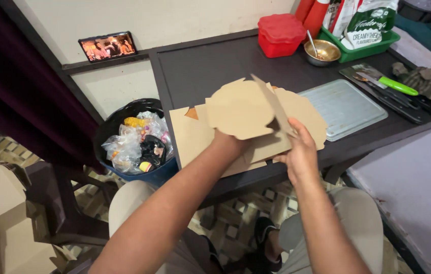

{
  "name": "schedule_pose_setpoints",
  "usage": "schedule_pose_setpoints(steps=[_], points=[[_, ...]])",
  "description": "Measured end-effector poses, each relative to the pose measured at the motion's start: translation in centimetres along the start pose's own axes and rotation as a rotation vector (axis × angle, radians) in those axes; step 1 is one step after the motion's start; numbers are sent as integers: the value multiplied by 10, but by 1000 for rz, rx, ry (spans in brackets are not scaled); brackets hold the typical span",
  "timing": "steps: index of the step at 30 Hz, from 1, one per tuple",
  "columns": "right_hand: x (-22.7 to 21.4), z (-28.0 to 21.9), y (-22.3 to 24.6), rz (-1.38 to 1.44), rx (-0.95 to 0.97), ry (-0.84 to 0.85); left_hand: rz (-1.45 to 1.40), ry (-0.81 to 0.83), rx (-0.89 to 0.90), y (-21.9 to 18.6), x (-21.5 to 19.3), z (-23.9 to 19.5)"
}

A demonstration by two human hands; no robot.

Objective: The person assembles flat cardboard box blanks into three-dimensional boxes by folding along pre-scored lines and tucking tabs into slots. They repeat the process for multiple units and place each completed box into a stack on the floor.

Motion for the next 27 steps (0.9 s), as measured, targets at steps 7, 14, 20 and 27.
schedule_pose_setpoints(steps=[7, 14, 20, 27], points=[[-10, -12, -32, 813, 370, 26, -166, 318, 16, -9, 7, -3], [3, -9, -27, 580, 293, 129, -36, 583, -74, 2, 38, 11], [5, -9, -43, 467, 250, 158, 22, 604, -23, -13, 36, 33], [1, -7, -11, 472, 285, 125, -129, 596, -68, -15, 12, 22]])
Point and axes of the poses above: each hand's wrist, its own z-axis towards the middle knuckle, its own x-axis out of the palm, y = z × x, the point moved 5 cm from there along z, towards the middle knuckle, and after that the axes turned 15 degrees about y, right-handed, at the moved point
